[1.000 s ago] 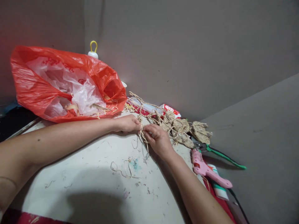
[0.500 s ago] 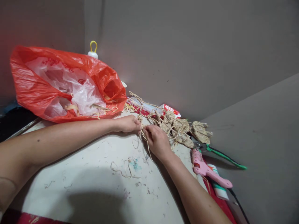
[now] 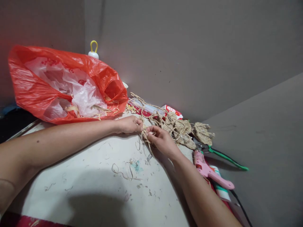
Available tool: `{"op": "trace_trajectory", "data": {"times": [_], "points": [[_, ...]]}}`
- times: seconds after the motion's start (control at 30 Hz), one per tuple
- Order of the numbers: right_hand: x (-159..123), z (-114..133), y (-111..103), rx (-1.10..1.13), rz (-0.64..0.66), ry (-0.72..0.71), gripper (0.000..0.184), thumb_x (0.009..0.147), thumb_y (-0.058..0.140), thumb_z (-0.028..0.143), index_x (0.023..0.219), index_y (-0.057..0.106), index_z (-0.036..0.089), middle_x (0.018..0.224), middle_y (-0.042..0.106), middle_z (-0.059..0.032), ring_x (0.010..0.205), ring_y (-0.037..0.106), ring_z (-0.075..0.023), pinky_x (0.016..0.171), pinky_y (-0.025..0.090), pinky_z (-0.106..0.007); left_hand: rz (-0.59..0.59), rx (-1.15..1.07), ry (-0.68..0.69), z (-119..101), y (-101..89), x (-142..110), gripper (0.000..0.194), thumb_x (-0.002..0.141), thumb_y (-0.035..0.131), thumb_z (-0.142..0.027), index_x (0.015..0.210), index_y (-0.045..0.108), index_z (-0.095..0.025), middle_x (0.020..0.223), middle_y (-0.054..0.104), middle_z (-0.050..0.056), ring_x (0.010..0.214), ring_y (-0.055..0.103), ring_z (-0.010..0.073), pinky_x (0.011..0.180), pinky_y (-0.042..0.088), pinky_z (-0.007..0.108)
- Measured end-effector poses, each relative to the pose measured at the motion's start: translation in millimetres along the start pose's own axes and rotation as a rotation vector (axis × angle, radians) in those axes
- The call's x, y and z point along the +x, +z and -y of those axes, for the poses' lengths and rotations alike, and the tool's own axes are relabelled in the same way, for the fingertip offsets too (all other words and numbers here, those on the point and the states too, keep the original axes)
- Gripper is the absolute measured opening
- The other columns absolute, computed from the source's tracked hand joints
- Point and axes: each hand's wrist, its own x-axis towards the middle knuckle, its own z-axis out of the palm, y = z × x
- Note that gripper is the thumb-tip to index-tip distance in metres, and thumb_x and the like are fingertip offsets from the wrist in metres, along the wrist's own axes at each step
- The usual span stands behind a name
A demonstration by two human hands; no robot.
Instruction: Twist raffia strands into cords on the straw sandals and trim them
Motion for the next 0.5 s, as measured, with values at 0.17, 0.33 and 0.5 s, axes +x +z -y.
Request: {"op": "trace_trajectory", "data": {"times": [0.17, 0.33, 0.5], "points": [[-14.8, 4.3, -31.6, 0.102, 0.194, 0.202, 0.037, 0.070, 0.067, 0.043, 0.095, 0.057, 0.019, 0.068, 0.056, 0.0022, 0.056, 0.048, -0.0111, 0.051, 0.036, -0.024, -0.048, 0.003, -0.037, 3.3, 0.9, 2.5, 0.014, 0.078, 0.057, -0.025, 0.067, 0.050, -0.019, 0.038, 0.028, -0.009, 0.032, 0.021, 0.0051, 0.036, 0.010, 0.021], [-31.8, 6.3, -66.5, -0.134, 0.022, 0.221, 0.035, 0.072, 0.067, 0.045, 0.095, 0.064, 0.018, 0.083, 0.067, -0.0053, 0.070, 0.057, -0.0158, 0.062, 0.044, -0.028, -0.007, -0.048, -0.063, 0.3, -2.6, 2.5, 0.013, 0.077, 0.059, -0.021, 0.067, 0.051, -0.019, 0.038, 0.027, -0.009, 0.032, 0.021, 0.0051, 0.036, 0.012, 0.021], [-38.5, 14.7, -47.0, -0.032, 0.100, 0.103, 0.032, 0.081, 0.055, 0.046, 0.094, 0.066, 0.019, 0.082, 0.069, -0.0070, 0.071, 0.061, -0.0171, 0.063, 0.048, -0.030, 0.127, -0.268, -0.134, -3.9, -15.3, 2.6, 0.018, 0.075, 0.063, -0.023, 0.065, 0.049, -0.019, 0.040, 0.026, -0.009, 0.034, 0.017, 0.0045, 0.037, 0.010, 0.020]]}}
